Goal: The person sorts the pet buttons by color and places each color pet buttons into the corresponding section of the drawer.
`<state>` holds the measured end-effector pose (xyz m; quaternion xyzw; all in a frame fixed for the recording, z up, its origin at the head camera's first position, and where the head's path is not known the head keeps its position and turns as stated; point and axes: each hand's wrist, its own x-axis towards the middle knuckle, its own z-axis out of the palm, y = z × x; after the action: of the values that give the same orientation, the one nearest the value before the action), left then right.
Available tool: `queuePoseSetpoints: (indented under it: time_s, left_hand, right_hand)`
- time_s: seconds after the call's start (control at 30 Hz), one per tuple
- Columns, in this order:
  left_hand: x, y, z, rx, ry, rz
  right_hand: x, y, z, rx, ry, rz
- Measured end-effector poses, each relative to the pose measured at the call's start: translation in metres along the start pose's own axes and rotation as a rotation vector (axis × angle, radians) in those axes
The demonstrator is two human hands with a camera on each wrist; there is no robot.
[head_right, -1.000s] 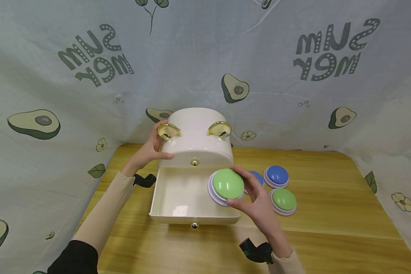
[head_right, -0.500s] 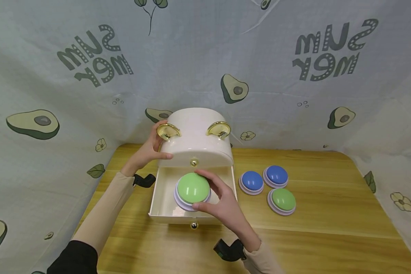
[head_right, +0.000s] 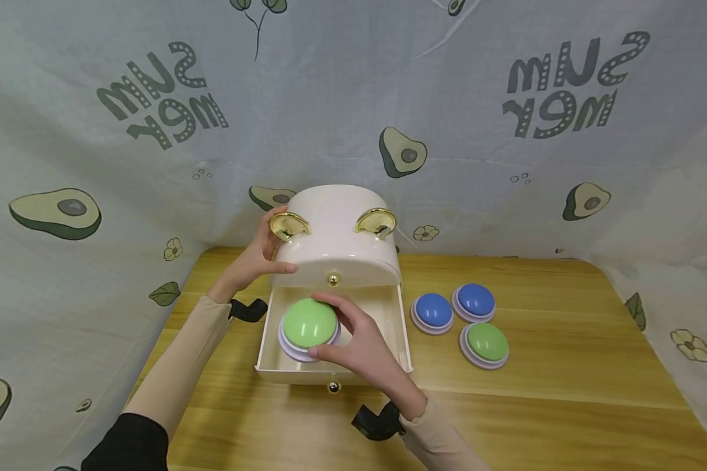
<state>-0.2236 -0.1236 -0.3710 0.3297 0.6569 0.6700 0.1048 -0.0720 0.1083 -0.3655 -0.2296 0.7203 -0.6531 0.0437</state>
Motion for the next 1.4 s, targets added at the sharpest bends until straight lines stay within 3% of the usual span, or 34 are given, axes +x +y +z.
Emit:
queuePoseSetpoints:
  time_s: [1.13, 1.4]
  left_hand:
    - [0.0, -0.002, 0.0, -0.007, 0.007, -0.002]
    - [0.0, -0.002, 0.0, -0.026, 0.005, -0.003]
  right_hand:
    - [0.024, 0.013, 0.026, -0.242, -0.122, 0.132]
    - [0.026, 0.018, 0.025, -0.124, -0.182, 0.142]
